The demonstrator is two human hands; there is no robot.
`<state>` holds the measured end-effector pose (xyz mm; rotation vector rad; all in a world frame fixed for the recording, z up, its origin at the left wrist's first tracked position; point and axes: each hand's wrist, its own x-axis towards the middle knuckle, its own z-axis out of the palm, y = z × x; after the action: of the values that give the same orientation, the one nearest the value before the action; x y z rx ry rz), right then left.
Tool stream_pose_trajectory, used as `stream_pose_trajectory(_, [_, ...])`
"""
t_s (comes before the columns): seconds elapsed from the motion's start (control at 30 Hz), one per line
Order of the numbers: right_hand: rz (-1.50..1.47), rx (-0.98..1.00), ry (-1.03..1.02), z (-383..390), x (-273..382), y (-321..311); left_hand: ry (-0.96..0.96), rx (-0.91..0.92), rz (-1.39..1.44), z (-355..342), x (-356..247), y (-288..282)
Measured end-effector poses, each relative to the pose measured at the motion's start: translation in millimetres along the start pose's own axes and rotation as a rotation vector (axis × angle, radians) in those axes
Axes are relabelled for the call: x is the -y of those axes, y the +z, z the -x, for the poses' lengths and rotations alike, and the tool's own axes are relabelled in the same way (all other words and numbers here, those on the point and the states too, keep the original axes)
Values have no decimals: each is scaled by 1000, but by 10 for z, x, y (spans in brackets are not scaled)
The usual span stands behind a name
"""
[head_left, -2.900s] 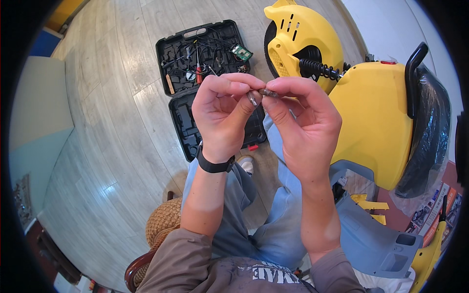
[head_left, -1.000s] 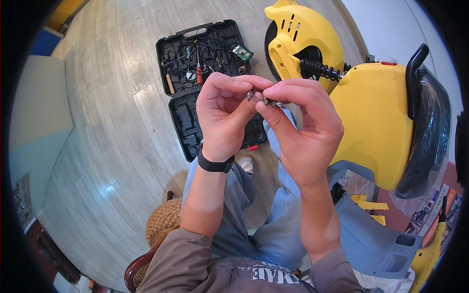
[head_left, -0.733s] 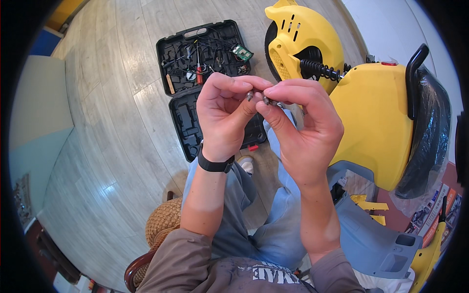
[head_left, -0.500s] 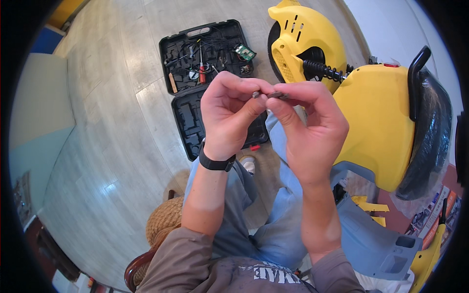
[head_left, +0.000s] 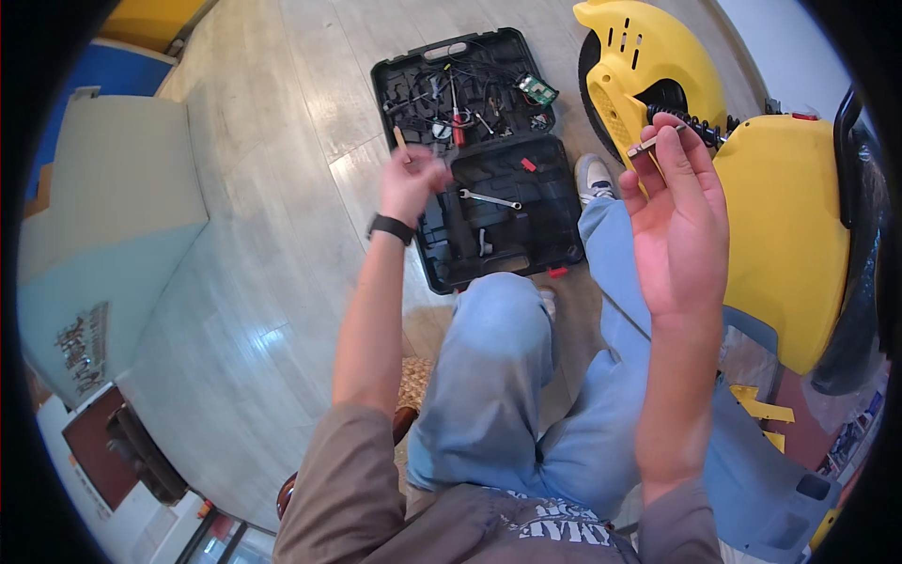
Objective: Assembling or repairing a yellow scooter by attaching panels and screws using a power drill.
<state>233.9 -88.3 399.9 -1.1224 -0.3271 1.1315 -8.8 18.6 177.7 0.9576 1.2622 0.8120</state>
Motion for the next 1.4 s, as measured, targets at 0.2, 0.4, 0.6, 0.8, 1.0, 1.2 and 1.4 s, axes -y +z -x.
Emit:
stream_pose_trajectory(0.2, [-131,41,162,42,-47,-13,-459,-147,-371,525,2290,-654])
stream_pose_trajectory(0.4, [-116,-14,277,141,-7,-161,-667,-300,-58,560,2625,-164])
stream_pose_trajectory(0.6, [-116,51,274,56,-50,-288,-634,-156,109,284,2411,-206])
stream_pose_trajectory(0.8, [187,-7,58,-40,-63,-473,-354,-88,-86,627,1878,44])
stream_pose_trajectory(1.0, [607,136,-320,834,-99,-345,-60,175,92,993,175,325])
stream_pose_trajectory(1.2, [621,-18,-535,1516,-64,-295,279,812,53,2051,-1226,762])
stream_pose_trajectory(1.4, [587,-95,-552,1929,99,-287,359,977,231,2444,-1234,921])
